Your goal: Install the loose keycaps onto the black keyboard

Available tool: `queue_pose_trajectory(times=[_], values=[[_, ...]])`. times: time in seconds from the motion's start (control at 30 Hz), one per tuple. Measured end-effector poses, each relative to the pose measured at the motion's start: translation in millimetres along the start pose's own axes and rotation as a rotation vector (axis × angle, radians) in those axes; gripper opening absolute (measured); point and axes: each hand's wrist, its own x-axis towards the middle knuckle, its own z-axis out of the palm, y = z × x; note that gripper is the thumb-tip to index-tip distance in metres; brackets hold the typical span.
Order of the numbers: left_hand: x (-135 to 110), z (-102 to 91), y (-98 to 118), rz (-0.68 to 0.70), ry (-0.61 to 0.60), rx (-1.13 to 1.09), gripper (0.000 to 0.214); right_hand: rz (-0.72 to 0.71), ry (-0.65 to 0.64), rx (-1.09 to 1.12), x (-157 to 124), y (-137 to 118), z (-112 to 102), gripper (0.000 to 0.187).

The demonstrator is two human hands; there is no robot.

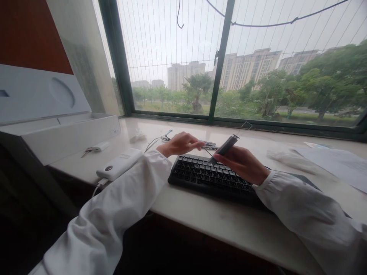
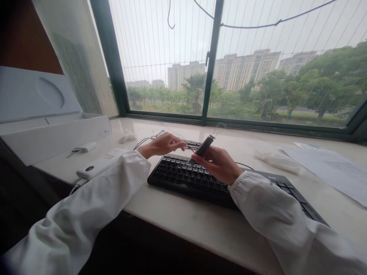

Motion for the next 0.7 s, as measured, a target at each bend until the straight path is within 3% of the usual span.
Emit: queue_pose_trajectory(times=[0.1, 0.33, 0.7], values=[[-1, -0.1, -21, -0.133, 0.12, 0.203, 0.061, -0.032, 0.009, -0.052, 6, -9, 6, 0.037], [-2, 8.4, -48, -0.251, 0.087, 0.291, 0.063, -0.19, -0.05, -0.379, 21, -15, 33, 0.027], [1, 15.5, -54, -0.229, -0.001, 0.262, 0.053, -0.27, -0.07, -0.464, 22, -12, 37, 0.025]])
